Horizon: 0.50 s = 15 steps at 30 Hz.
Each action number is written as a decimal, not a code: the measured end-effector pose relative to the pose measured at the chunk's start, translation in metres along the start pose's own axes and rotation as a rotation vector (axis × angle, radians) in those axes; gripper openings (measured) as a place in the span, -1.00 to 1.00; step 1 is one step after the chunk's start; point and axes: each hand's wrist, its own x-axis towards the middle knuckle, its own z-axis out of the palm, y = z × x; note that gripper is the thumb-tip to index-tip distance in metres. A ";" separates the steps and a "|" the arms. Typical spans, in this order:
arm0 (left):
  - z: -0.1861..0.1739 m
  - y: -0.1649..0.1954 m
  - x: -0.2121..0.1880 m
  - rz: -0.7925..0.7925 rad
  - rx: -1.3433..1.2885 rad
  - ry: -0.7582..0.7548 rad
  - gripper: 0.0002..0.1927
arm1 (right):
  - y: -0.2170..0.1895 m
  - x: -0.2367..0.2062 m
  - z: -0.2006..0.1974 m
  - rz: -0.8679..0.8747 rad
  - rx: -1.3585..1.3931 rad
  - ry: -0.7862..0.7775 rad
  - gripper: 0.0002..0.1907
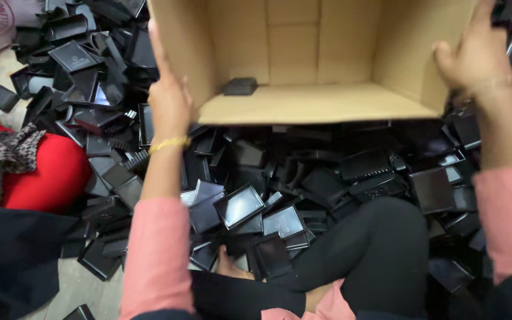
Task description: The person sits on the floor and repeatedly picks up small black plastic box components from a pile. They insert a ribbed insert into a base and place the assembled unit into a cardboard box. The person continues this repetitive assembly process throughout the clip.
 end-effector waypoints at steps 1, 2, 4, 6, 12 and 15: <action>-0.017 -0.001 -0.021 -0.004 -0.013 -0.022 0.10 | -0.013 -0.011 -0.007 -0.055 0.054 -0.007 -0.04; -0.033 0.001 -0.041 0.011 -0.018 -0.030 0.10 | -0.022 -0.027 -0.014 -0.107 0.114 -0.021 0.00; -0.050 0.010 -0.058 0.050 -0.029 -0.033 0.10 | -0.034 -0.036 -0.014 -0.080 0.174 -0.069 0.06; -0.049 0.020 -0.044 -0.025 -0.008 -0.068 0.08 | -0.035 -0.028 -0.003 0.102 0.172 -0.149 0.10; -0.016 0.035 0.073 -0.010 0.225 -0.021 -0.08 | -0.025 0.037 0.036 0.061 0.178 0.024 -0.16; -0.027 0.037 0.076 -0.101 0.264 -0.119 -0.07 | -0.033 0.038 0.023 0.097 0.147 -0.048 -0.18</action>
